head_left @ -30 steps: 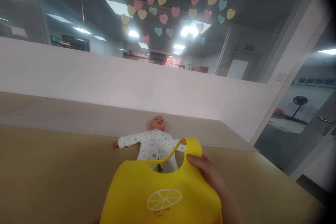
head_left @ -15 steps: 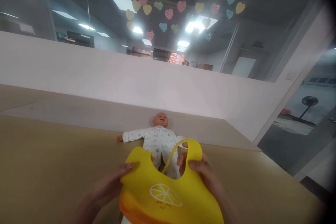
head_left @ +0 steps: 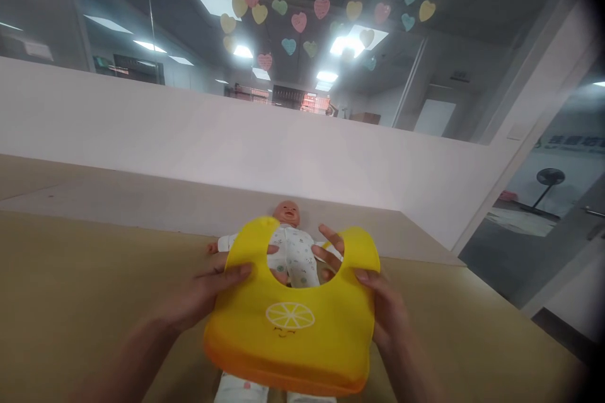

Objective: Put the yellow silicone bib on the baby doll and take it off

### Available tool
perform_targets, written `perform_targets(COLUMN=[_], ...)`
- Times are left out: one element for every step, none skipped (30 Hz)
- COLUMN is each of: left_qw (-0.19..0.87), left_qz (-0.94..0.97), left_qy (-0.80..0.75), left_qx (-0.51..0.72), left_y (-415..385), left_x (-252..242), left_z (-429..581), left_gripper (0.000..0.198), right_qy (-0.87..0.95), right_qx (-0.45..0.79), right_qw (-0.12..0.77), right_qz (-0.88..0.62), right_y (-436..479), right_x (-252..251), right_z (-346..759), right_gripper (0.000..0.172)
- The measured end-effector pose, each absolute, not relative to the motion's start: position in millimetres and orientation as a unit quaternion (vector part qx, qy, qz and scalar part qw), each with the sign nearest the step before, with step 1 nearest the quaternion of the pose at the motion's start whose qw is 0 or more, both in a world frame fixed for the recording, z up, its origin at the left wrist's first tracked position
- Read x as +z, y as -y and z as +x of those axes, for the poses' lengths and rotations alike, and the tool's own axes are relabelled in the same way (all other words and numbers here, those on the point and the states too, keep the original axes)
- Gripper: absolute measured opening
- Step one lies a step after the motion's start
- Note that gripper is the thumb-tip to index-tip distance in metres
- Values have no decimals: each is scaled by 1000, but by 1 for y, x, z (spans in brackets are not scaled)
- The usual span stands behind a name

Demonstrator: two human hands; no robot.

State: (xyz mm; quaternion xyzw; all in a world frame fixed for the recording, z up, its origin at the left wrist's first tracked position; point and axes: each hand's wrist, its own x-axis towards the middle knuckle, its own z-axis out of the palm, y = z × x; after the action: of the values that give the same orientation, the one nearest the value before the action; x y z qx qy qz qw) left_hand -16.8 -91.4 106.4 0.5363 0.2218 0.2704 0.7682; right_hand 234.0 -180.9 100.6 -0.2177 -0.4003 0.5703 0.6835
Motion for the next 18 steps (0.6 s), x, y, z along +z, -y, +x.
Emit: perform_targets(left_qw=[766, 763, 760, 758, 754, 751, 749, 747, 746, 745, 745, 747, 750, 753, 752, 747, 735, 717], left_qz=[534, 530, 528, 527, 529, 533, 536, 538, 537, 533, 526, 517, 509, 504, 504, 509, 519, 531], left_qy=[-227, -230, -229, -223, -211, -195, -179, -166, -163, -167, -176, -186, -196, -205, -214, -225, -238, -252], left_qx=[278, 289, 301, 314, 326, 337, 346, 352, 358, 365, 372, 375, 374, 370, 366, 363, 366, 375], left_y=[88, 85, 80, 75, 69, 61, 53, 43, 32, 21, 10, -1, -13, -24, -35, -46, -56, -65], left_x=[109, 111, 114, 116, 118, 119, 119, 118, 116, 113, 109, 105, 100, 96, 92, 88, 84, 80], left_z=[-14, -11, -7, -3, 2, 8, 13, 19, 24, 29, 34, 38, 42, 46, 50, 53, 57, 60], left_gripper=[42, 45, 48, 50, 52, 53, 54, 54, 55, 56, 56, 56, 56, 55, 55, 54, 53, 52], right_qy=[406, 407, 405, 402, 402, 404, 410, 418, 425, 427, 425, 419, 413, 408, 405, 405, 408, 411], right_qx=[573, 578, 585, 589, 587, 579, 572, 567, 564, 566, 571, 574, 575, 574, 574, 574, 572, 568], right_qw=[677, 670, 663, 659, 660, 665, 668, 668, 666, 661, 656, 654, 654, 655, 654, 652, 651, 651], right_qz=[-220, -225, -232, -238, -241, -242, -241, -240, -240, -244, -250, -258, -266, -274, -280, -285, -288, -290], right_y=[177, 173, 168, 161, 153, 145, 135, 125, 114, 103, 92, 80, 69, 58, 46, 35, 24, 14], right_x=[104, 108, 112, 115, 118, 120, 121, 121, 119, 116, 112, 108, 103, 98, 93, 88, 84, 79], right_z=[236, 238, 240, 243, 246, 249, 253, 257, 261, 265, 269, 273, 276, 279, 282, 285, 289, 292], right_gripper=[27, 25, 22, 21, 21, 23, 26, 30, 35, 40, 44, 48, 52, 55, 57, 58, 58, 57])
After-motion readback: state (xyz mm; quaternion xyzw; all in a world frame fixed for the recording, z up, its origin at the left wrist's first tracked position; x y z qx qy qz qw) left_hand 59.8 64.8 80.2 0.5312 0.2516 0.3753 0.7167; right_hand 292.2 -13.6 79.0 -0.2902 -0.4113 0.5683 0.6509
